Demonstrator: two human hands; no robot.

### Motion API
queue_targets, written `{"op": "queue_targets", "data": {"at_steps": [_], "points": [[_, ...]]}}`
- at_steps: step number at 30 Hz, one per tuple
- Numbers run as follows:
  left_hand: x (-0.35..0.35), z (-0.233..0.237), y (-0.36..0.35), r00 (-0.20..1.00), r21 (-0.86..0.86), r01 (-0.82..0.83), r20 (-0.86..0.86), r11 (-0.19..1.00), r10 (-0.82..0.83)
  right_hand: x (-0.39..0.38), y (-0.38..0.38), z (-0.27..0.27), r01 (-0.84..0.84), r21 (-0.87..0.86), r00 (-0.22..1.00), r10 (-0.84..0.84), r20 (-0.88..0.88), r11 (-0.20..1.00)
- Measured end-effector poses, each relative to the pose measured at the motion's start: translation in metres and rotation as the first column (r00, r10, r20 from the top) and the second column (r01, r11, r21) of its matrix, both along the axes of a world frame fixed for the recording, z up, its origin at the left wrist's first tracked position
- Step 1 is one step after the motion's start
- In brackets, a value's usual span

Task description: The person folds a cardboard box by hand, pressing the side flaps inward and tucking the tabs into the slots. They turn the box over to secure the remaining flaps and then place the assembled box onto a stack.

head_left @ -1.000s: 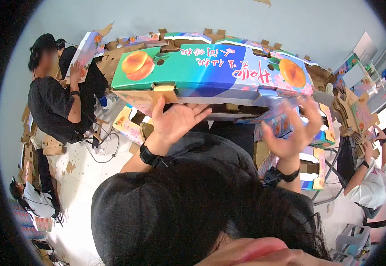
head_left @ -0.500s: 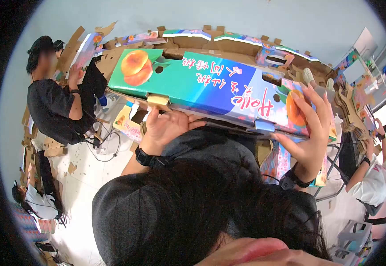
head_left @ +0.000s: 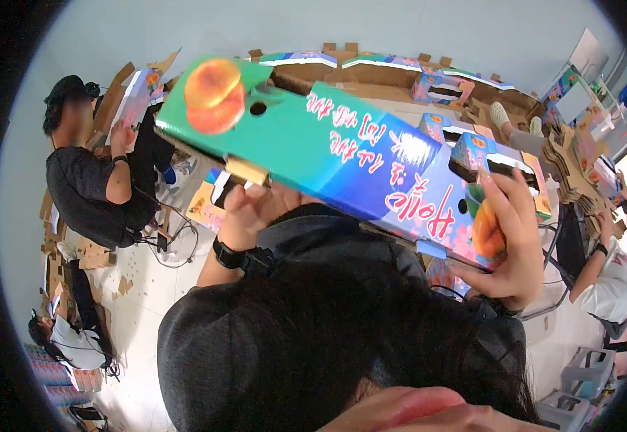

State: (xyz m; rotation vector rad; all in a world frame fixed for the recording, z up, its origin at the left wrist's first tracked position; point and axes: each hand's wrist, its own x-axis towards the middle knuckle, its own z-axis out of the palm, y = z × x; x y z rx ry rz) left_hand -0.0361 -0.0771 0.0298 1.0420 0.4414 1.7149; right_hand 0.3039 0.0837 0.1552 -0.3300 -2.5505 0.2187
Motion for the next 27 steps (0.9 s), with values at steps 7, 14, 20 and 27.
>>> {"op": "queue_targets", "data": {"at_steps": [7, 14, 20, 27], "points": [[-0.006, 0.04, 0.01, 0.997, 0.056, -0.033, -0.073, 0.998, 0.037, -0.012, 0.03, -0.026, -0.114, -0.152, 0.965, 0.073, -0.25, 0.982], [0.007, 0.057, 0.0, 0.84, -0.196, 0.02, -0.529, 0.98, -0.123, 0.001, 0.056, -0.05, -0.169, -0.391, 0.929, 0.013, -0.37, 0.905], [-0.014, 0.033, 0.016, 0.58, -0.288, 0.498, -0.59, 0.818, -0.562, 0.008, 0.083, -0.06, -0.274, -0.575, 0.887, -0.029, -0.46, 0.771], [-0.008, -0.031, 0.058, 0.581, -0.452, -0.049, -0.738, 0.891, -0.343, 0.023, 0.103, -0.081, -0.235, -0.633, 0.852, -0.158, -0.5, 0.738]]}}
